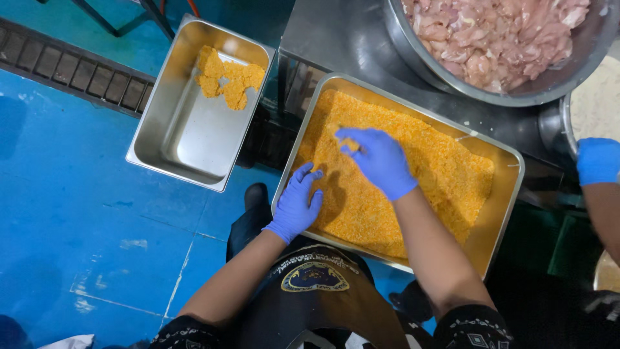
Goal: The person takes raw chicken pieces and presses them into a large tray of orange breading, coating each piece by hand, then places the breaded pieces into a smaller metal tray beside the breading tray. A coworker nearby handles flour and raw chicken in adjacent bowls.
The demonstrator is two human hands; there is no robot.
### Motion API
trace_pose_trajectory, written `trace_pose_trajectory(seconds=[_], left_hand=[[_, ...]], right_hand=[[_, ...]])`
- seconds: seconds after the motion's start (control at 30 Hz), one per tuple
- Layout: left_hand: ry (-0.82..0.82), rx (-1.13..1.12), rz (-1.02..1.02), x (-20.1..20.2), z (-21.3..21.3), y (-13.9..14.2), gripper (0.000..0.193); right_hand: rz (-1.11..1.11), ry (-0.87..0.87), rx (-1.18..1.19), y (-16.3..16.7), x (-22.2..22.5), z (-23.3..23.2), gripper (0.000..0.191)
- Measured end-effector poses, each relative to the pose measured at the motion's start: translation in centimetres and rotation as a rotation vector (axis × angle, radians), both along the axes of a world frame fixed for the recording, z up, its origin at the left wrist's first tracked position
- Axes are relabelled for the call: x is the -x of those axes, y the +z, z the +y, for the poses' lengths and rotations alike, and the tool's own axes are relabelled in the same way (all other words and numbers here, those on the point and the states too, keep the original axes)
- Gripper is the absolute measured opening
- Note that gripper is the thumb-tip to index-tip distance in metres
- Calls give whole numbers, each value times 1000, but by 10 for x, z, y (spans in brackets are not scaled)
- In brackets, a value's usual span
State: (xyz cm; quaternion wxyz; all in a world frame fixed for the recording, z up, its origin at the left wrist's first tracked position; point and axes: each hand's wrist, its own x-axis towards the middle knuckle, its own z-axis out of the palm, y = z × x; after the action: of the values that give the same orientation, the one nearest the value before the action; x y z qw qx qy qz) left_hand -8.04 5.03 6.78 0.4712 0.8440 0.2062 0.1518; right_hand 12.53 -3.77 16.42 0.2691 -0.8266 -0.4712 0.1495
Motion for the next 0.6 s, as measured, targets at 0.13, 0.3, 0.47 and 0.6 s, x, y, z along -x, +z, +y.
trace_pose_trajectory(seconds=[0.13,0.3,0.47,0.6], left_hand=[[-67,-90,44,18,7,4,39],[3,-241,-120,21,14,5,43],[57,-261,-124,19,18,2,49],[56,-233,-123,20,22,-3,49]], right_hand=[[44,77,63,-40,49,-42,34],[19,19,305,-80,65,-67,51],[-342,-51,259,-110,73,-24,89],[-193,134,481,-116,71,4,99]])
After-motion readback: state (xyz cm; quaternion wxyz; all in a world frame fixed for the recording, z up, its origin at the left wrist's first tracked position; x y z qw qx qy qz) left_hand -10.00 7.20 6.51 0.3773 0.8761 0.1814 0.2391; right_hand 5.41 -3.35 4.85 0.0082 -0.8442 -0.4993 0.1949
